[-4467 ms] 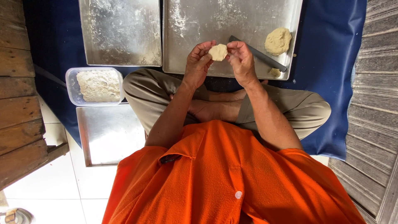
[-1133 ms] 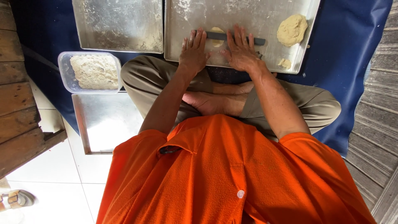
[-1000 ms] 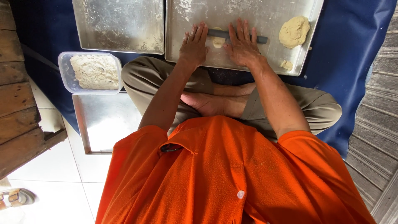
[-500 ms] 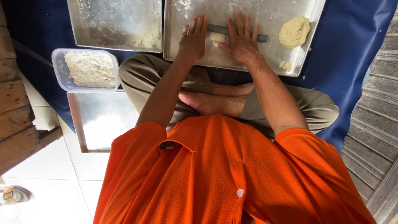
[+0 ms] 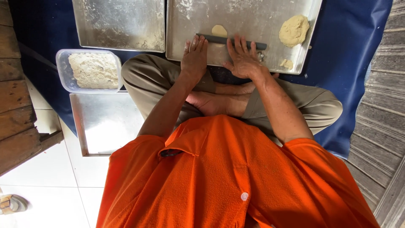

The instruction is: A person is manually shaping small pieces of dough and arranging them in organized rows on a metal baking tray.

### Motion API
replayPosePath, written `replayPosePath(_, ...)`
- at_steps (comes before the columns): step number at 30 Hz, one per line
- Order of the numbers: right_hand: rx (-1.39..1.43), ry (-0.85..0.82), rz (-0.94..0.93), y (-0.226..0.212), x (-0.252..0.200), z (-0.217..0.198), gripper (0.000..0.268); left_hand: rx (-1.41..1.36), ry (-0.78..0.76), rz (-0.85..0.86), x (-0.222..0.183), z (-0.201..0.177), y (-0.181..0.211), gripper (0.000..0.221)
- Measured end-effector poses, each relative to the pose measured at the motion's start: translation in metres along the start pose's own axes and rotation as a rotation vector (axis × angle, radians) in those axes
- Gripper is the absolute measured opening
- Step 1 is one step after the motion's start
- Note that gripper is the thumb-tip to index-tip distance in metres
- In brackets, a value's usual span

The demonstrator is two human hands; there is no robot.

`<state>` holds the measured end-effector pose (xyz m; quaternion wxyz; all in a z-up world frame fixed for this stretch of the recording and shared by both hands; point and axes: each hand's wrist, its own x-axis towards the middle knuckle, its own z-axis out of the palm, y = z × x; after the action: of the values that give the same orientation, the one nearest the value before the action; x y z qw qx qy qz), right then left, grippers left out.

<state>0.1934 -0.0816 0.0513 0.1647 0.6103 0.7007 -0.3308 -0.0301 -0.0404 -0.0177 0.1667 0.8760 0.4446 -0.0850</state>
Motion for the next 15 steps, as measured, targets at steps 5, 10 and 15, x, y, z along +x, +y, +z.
replayPosePath(5, 0.067, -0.01, -0.006, 0.001, -0.007, 0.004, 0.083, -0.111, 0.028, 0.003, 0.015, 0.002, 0.008, 0.074)
replayPosePath(10, 0.15, 0.115, 0.003, 0.022, 0.009, 0.02, 0.09, -0.157, -0.031, 0.026, 0.026, 0.012, 0.007, 0.074)
replayPosePath(15, 0.174, 0.044, 0.009, 0.016, 0.001, 0.019, 0.09, -0.18, -0.041, 0.029, 0.005, 0.011, 0.008, 0.064)
